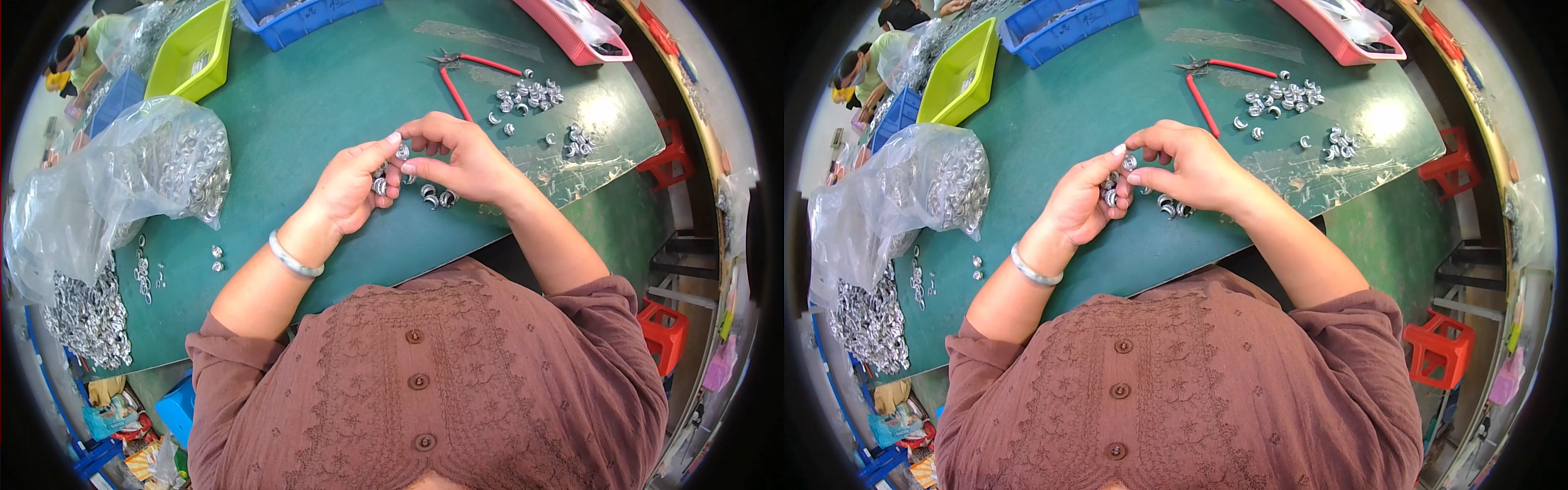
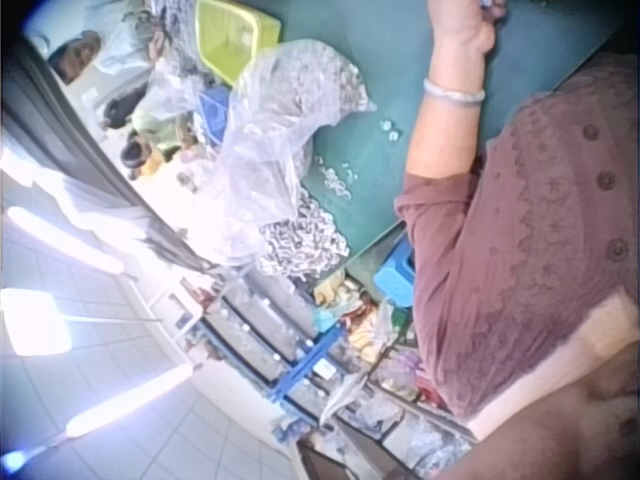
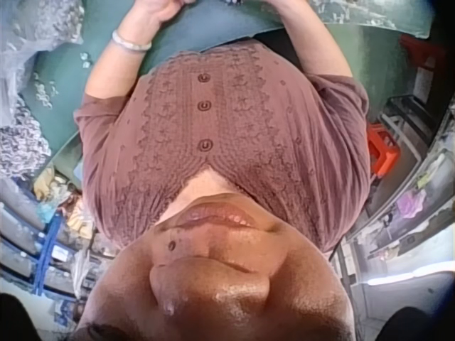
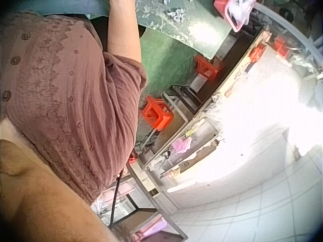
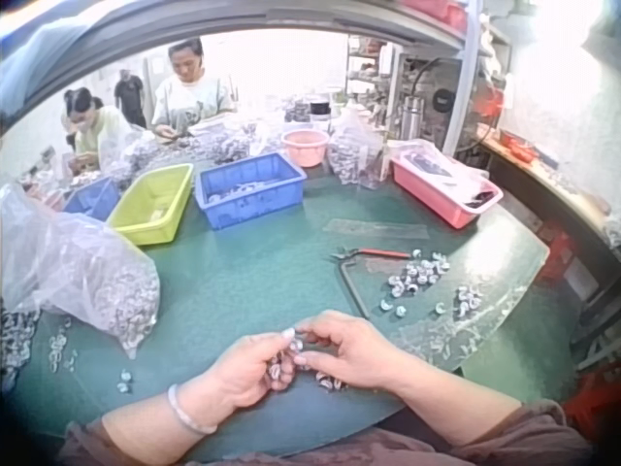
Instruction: The person assembles small metal components by hand and with pliers, picking up silver-colored rings and round metal parts, joining them, and placing the assembled units on the table.
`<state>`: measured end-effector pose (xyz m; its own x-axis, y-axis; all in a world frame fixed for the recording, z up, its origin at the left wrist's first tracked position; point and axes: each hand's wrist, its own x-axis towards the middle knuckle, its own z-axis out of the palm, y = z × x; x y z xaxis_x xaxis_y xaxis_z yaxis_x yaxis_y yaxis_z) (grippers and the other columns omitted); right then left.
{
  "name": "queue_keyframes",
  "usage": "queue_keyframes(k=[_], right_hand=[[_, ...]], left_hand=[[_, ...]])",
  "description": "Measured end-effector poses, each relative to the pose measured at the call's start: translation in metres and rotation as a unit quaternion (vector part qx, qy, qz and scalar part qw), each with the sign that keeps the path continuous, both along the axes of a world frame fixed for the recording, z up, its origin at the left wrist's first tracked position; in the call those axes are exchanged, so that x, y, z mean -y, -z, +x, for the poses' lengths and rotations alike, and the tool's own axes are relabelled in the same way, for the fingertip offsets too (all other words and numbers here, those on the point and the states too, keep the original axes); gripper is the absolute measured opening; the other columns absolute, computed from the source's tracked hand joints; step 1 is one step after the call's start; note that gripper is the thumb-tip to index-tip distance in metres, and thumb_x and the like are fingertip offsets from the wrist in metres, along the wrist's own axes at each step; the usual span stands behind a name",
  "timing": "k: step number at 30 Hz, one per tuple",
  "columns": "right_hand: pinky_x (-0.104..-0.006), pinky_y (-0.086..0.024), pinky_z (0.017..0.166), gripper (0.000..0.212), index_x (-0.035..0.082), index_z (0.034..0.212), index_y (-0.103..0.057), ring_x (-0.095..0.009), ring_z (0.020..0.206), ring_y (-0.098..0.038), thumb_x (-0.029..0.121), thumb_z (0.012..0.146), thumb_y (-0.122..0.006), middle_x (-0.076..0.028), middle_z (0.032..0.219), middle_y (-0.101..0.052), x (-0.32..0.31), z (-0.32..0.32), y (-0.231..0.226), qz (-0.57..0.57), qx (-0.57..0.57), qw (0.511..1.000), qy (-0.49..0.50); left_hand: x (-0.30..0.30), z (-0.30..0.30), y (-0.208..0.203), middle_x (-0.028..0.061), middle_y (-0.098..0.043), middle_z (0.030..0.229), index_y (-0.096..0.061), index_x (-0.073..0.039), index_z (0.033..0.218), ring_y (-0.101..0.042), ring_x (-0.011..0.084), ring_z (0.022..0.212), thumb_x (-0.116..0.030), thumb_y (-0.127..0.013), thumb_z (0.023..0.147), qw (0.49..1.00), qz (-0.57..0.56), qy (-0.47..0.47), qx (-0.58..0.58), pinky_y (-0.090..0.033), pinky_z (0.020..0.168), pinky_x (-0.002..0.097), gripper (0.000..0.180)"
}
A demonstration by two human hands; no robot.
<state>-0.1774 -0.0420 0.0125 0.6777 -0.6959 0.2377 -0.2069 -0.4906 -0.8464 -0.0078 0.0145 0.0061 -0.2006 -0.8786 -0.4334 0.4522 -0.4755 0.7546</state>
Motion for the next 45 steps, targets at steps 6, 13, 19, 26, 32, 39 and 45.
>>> queue_keyframes(k=[6,13,19,26,32,39,45], right_hand=[[-0.0296,-0.045,0.063,0.022,0.005,0.089,-0.061,-0.02,0.072,-0.055,0.014,0.07,-0.067,-0.007,0.079,-0.056,0.007,-0.002,0.002,-0.093,0.005,0.996,0.014],[-0.0363,-0.038,0.083,0.027,0.007,0.09,-0.063,-0.027,0.093,-0.046,0.018,0.066,-0.07,-0.008,0.093,-0.053,0.012,-0.022,0.011,-0.212,-0.18,0.959,0.049],[-0.0357,-0.039,0.084,0.028,0.002,0.094,-0.06,-0.028,0.093,-0.047,0.009,0.068,-0.066,-0.01,0.096,-0.053,0.015,-0.03,0.004,-0.179,-0.152,0.971,0.045],[-0.0357,-0.039,0.085,0.026,0.004,0.096,-0.057,-0.028,0.097,-0.048,0.005,0.07,-0.062,-0.011,0.101,-0.052,0.015,-0.037,0.0,-0.155,-0.178,0.971,0.038],[-0.0363,-0.039,0.083,0.025,0.005,0.089,-0.061,-0.028,0.095,-0.046,0.013,0.067,-0.067,-0.009,0.096,-0.052,0.009,-0.024,-0.002,-0.202,-0.123,0.972,0.001],[-0.039,-0.034,0.085,0.022,0.006,0.078,-0.063,-0.027,0.102,-0.042,0.021,0.063,-0.071,-0.008,0.102,-0.052,-0.002,-0.004,0.002,-0.261,-0.155,0.952,-0.03],[-0.0384,-0.034,0.084,0.018,0.007,0.078,-0.063,-0.026,0.101,-0.043,0.017,0.064,-0.07,-0.006,0.101,-0.053,0.0,0.0,0.0,-0.268,-0.14,0.953,-0.03]], left_hand=[[0.002,0.003,0.0,0.0005,-0.05,0.059,-0.056,-0.003,0.079,-0.047,0.0098,0.051,-0.032,-0.052,0.086,0.998,-0.002,-0.012,0.063,-0.035,0.043,0.0208,0.03],[0.005,0.007,-0.001,0.0001,-0.05,0.058,-0.056,-0.003,0.079,-0.046,0.0091,0.051,-0.03,-0.05,0.087,0.996,-0.014,-0.032,0.087,-0.037,0.044,0.02,0.029],[0.007,0.009,0.0,0.0005,-0.051,0.061,-0.056,-0.003,0.079,-0.046,0.009,0.051,-0.028,-0.05,0.087,0.996,-0.011,-0.046,0.081,-0.037,0.044,0.0199,0.026],[0.008,0.01,-0.001,0.0008,-0.051,0.062,-0.056,-0.003,0.081,-0.046,0.009,0.052,-0.025,-0.05,0.087,0.996,-0.015,-0.046,0.078,-0.037,0.045,0.0203,0.024],[0.008,0.01,0.001,0.0009,-0.053,0.066,-0.056,-0.004,0.085,-0.048,0.0093,0.055,-0.025,-0.05,0.088,0.996,-0.023,-0.054,0.067,-0.037,0.045,0.0204,0.023],[0.008,0.009,-0.002,0.0022,-0.055,0.07,-0.057,-0.005,0.086,-0.053,0.0107,0.059,-0.026,-0.05,0.088,0.996,-0.021,-0.052,0.072,-0.042,0.049,0.0209,0.022],[0.007,0.011,0.002,0.0015,-0.056,0.071,-0.057,-0.005,0.087,-0.054,0.0106,0.06,-0.023,-0.052,0.086,0.996,-0.026,-0.05,0.065,-0.043,0.05,0.021,0.019]])
